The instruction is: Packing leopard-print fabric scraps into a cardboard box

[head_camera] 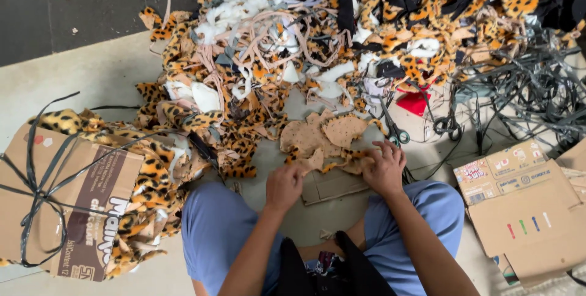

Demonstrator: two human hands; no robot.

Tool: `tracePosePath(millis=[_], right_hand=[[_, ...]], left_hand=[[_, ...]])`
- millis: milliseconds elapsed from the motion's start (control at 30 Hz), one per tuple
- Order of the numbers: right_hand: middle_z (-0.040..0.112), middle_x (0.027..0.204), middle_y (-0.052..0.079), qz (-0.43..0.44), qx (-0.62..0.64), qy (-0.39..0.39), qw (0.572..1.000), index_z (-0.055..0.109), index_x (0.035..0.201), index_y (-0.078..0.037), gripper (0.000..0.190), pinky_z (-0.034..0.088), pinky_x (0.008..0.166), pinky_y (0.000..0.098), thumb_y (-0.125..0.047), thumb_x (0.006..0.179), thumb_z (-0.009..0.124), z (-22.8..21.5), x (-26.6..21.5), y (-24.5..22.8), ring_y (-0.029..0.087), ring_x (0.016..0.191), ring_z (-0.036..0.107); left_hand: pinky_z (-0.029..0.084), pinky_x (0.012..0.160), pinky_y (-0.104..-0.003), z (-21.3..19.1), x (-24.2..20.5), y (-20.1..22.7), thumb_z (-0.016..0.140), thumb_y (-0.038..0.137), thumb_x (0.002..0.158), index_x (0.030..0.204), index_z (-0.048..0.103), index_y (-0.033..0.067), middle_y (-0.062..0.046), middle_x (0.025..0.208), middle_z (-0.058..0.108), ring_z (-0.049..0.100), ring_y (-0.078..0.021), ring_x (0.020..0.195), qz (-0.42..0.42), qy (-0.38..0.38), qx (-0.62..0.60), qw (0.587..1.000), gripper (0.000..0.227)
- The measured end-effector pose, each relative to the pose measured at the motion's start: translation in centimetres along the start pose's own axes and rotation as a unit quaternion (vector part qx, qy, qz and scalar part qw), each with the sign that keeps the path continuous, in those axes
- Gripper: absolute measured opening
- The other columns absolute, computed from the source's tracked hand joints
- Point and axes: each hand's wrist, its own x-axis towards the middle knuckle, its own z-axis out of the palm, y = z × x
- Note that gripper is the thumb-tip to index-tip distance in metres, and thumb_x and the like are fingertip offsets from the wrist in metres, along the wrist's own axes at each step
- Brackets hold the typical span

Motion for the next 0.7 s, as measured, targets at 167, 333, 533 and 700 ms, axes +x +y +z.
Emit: tracePosePath(millis=[167,333,533,700], right_hand=[[0.055,0.125,-0.002,0.055,0.052,-0.071,0.995,0.069,0.119,-0.03,0.047,0.016,0.119,0.0596,-0.031,0.072,0.071,-0.5,-0.1,-0.7,0.032,0.133,0.041],[0.053,0.125,0.0,0.059,0.057,-0.056,0.995,0.066,0.128,-0.03,0.048,0.018,0.117,0.0616,-0.04,0.081,0.072,-0.5,-0.4,-0.8,0.034,0.131,0.042],[0.061,0.11,-0.005,-0.045,0.031,-0.055,0.997,0.074,0.113,-0.036,0.032,0.033,0.109,0.0472,-0.052,0.085,0.076,-1.3,-0.2,-3.3,0.021,0.114,0.052],[0.065,0.107,-0.01,-0.077,0.005,-0.066,0.995,0.075,0.113,-0.044,0.025,0.038,0.103,0.0366,-0.053,0.09,0.069,-0.2,0.2,-2.5,0.013,0.108,0.055]], left_hand=[[0.056,0.072,-0.042,-1.5,1.7,1.7,0.064,0.021,0.099,0.114,0.071,0.0167,-0.01,0.103,0.064,0.067,-0.0304,0.092,-0.086,0.102,0.02,0.991,0.017],[0.057,0.08,-0.042,-0.9,3.2,1.1,0.072,0.029,0.096,0.127,0.058,0.0077,-0.016,0.114,0.057,0.064,-0.0333,0.104,-0.215,0.112,-0.031,0.97,0.04],[0.06,0.074,-0.043,-2.1,5.1,2.1,0.073,0.04,0.095,0.123,0.051,0.0063,-0.018,0.113,0.06,0.067,-0.0314,0.104,-0.306,0.06,-0.129,0.941,0.05],[0.061,0.084,-0.044,-3.7,4.5,1.6,0.067,0.02,0.095,0.134,0.053,0.008,-0.024,0.121,0.067,0.069,-0.0354,0.113,-0.385,0.091,-0.325,0.859,0.043]])
